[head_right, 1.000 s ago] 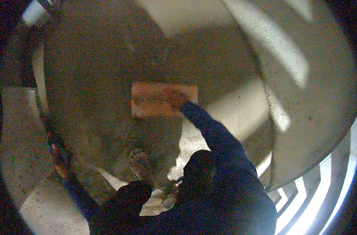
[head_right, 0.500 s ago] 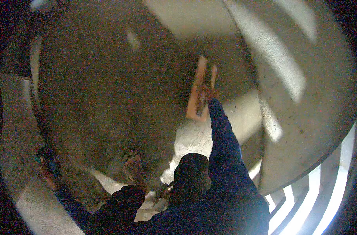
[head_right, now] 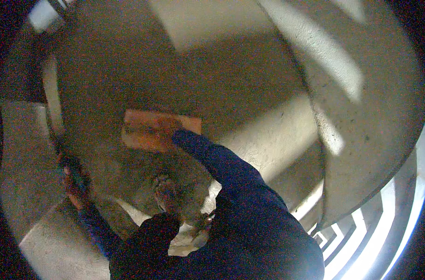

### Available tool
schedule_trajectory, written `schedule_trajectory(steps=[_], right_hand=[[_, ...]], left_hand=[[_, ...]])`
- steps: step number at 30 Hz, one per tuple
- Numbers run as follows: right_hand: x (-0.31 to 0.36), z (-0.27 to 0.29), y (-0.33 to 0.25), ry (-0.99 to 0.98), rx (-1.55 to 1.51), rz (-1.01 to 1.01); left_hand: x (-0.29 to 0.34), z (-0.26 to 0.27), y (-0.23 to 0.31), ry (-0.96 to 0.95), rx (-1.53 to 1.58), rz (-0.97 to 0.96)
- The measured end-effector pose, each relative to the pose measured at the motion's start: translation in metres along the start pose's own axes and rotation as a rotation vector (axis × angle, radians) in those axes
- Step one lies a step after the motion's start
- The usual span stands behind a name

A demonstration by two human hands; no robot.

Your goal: The person smooths a freshly poured concrete floor using a wooden float and a red-handled trowel. They repeatedly rub the surface in circular and sweeping motions to level and finish the wet concrete.

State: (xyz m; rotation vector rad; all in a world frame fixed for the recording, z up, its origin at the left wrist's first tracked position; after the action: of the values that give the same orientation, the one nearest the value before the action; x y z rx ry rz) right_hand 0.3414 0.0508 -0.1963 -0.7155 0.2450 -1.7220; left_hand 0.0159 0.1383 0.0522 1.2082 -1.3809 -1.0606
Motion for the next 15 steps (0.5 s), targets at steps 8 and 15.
schedule_trajectory(steps=[8, 15], right_hand=[[0.106, 0.073, 0.097, -0.202, 0.186, -0.208], [0.235, 0.011, 0.135, 0.151, 0.583, 0.068]], left_hand=[[0.023, 0.008, 0.005, 0.034, 0.005, -0.045], [0.045, 0.013, -0.006, -0.083, -0.050, -0.015]])
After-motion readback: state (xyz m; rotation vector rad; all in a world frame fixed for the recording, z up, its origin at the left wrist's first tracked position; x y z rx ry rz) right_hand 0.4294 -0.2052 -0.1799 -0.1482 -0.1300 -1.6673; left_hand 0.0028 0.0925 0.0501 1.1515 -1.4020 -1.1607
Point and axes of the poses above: each hand's wrist, its own x-axis away from the middle knuckle, its own z-axis out of the back of the hand, y = z × x, the point moved 6 cm from there along -x, towards the middle knuckle, and after that the axes turned 7 degrees about -z, right-handed, at the moved point
